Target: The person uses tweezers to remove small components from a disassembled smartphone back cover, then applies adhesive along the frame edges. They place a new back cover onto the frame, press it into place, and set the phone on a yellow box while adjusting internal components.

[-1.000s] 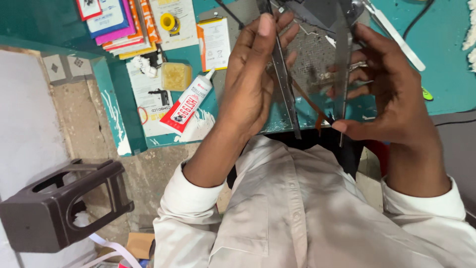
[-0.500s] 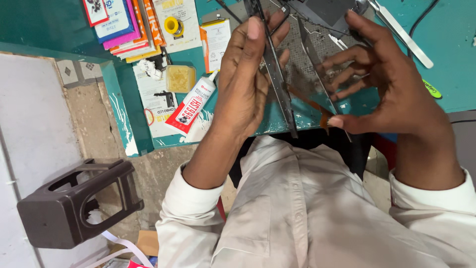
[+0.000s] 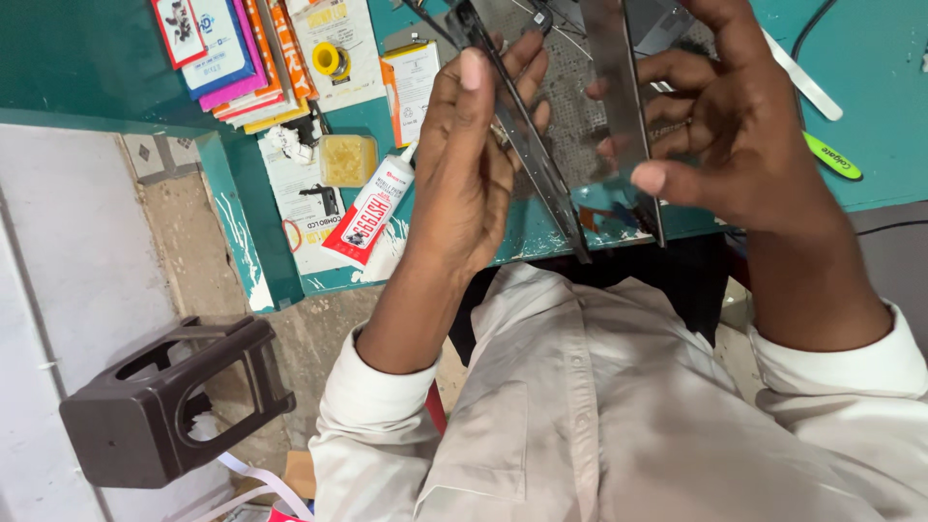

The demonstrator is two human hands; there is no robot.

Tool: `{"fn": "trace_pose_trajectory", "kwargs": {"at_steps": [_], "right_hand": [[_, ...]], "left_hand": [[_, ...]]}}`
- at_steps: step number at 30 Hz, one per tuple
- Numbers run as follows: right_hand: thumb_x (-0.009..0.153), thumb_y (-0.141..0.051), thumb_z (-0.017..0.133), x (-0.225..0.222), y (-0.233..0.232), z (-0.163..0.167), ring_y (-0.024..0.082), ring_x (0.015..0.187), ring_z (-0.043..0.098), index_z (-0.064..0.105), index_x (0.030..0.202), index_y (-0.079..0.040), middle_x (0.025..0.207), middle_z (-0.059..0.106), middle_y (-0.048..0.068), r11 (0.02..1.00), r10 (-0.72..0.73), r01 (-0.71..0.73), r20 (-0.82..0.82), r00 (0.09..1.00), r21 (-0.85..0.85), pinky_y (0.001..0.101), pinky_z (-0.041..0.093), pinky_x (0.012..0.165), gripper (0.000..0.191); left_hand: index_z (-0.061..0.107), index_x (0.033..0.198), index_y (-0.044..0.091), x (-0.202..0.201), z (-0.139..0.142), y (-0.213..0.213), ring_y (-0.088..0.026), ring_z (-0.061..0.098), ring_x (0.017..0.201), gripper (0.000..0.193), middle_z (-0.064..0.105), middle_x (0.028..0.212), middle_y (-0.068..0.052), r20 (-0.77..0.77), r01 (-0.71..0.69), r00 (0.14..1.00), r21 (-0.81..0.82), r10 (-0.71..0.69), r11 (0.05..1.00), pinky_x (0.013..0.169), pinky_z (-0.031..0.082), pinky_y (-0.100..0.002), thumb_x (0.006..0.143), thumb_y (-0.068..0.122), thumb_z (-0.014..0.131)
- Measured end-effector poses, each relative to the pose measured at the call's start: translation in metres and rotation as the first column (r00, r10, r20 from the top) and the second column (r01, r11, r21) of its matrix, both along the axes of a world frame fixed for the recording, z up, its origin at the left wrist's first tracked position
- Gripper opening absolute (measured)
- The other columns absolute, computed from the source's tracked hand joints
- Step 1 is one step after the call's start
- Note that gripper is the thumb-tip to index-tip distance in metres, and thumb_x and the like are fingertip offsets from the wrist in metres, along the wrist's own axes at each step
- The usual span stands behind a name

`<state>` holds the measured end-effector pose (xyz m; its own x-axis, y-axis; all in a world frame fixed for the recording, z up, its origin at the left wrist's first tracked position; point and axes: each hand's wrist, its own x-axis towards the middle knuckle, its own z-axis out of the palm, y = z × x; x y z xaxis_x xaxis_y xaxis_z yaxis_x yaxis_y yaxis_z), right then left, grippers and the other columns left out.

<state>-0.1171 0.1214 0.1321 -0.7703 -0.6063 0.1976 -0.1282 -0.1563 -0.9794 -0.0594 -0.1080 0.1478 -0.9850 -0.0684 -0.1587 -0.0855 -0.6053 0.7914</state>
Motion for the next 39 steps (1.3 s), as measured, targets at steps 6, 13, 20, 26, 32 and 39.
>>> {"fn": "trace_pose_trajectory", "kwargs": {"at_steps": [6, 13, 20, 26, 32, 39], "right_hand": [[0.092, -0.007, 0.077, 0.005, -0.008, -0.004, 0.022, 0.117, 0.071, 0.026, 0.163, -0.010, 0.138, 0.063, 0.020, 0.999, -0.009, 0.013, 0.099, 0.995, -0.038, 0.0341, 0.066, 0.095, 0.088], [0.098, -0.005, 0.078, 0.009, -0.012, -0.011, 0.021, 0.112, 0.074, 0.033, 0.161, -0.007, 0.132, 0.064, 0.017, 0.997, -0.075, 0.076, 0.076, 0.994, -0.022, 0.0301, 0.067, 0.090, 0.077], [0.087, -0.002, 0.081, 0.007, -0.012, -0.008, 0.023, 0.124, 0.070, 0.037, 0.161, -0.006, 0.133, 0.065, 0.016, 0.997, 0.057, -0.061, 0.092, 0.994, 0.043, 0.0337, 0.064, 0.095, 0.087], [0.083, 0.002, 0.079, -0.008, -0.016, -0.014, 0.023, 0.120, 0.070, 0.034, 0.161, -0.005, 0.136, 0.063, 0.017, 0.972, 0.225, -0.194, 0.305, 0.925, -0.129, 0.0369, 0.065, 0.096, 0.090], [0.078, 0.006, 0.082, -0.014, -0.018, -0.021, 0.023, 0.116, 0.070, 0.033, 0.160, -0.003, 0.134, 0.062, 0.015, 0.971, 0.239, -0.213, 0.340, 0.910, -0.113, 0.0351, 0.063, 0.092, 0.096], [0.081, 0.005, 0.082, -0.017, -0.024, -0.018, 0.020, 0.117, 0.071, 0.033, 0.159, -0.002, 0.134, 0.066, 0.019, 0.964, 0.260, -0.265, 0.193, 0.946, -0.004, 0.0313, 0.062, 0.096, 0.092]], "left_hand": [[0.036, 0.152, 0.001, 0.002, 0.005, 0.002, -0.033, 0.045, 0.152, 0.065, 0.045, 0.159, -0.024, -0.014, 0.018, 1.000, 0.029, -0.017, 0.999, 0.123, 0.042, -0.047, 0.109, 0.046, 0.054], [0.045, 0.145, -0.004, 0.005, -0.005, 0.002, -0.029, 0.053, 0.142, 0.059, 0.052, 0.149, -0.022, -0.046, -0.025, 0.999, 0.028, 0.026, 0.999, 0.118, 0.053, -0.047, 0.110, 0.042, 0.060], [0.049, 0.140, -0.001, 0.001, -0.008, 0.009, -0.019, 0.062, 0.124, 0.053, 0.061, 0.133, -0.013, 0.042, -0.042, 0.998, 0.046, 0.040, 0.998, 0.100, 0.059, -0.042, 0.100, 0.023, 0.073], [0.044, 0.139, -0.001, -0.004, -0.002, 0.012, -0.020, 0.062, 0.114, 0.068, 0.063, 0.123, -0.014, 0.131, -0.080, 0.988, -0.037, 0.084, 0.996, 0.097, 0.056, -0.045, 0.092, 0.033, 0.079], [0.041, 0.138, -0.001, -0.006, -0.005, 0.011, -0.020, 0.062, 0.116, 0.074, 0.063, 0.122, -0.017, 0.194, -0.068, 0.977, -0.089, 0.084, 0.994, 0.098, 0.058, -0.049, 0.091, 0.039, 0.082], [0.029, 0.151, -0.005, 0.003, -0.010, 0.015, -0.029, 0.058, 0.134, 0.092, 0.057, 0.139, -0.020, 0.086, -0.075, 0.992, -0.135, 0.088, 0.988, 0.112, 0.053, -0.047, 0.082, 0.014, 0.086]]}}
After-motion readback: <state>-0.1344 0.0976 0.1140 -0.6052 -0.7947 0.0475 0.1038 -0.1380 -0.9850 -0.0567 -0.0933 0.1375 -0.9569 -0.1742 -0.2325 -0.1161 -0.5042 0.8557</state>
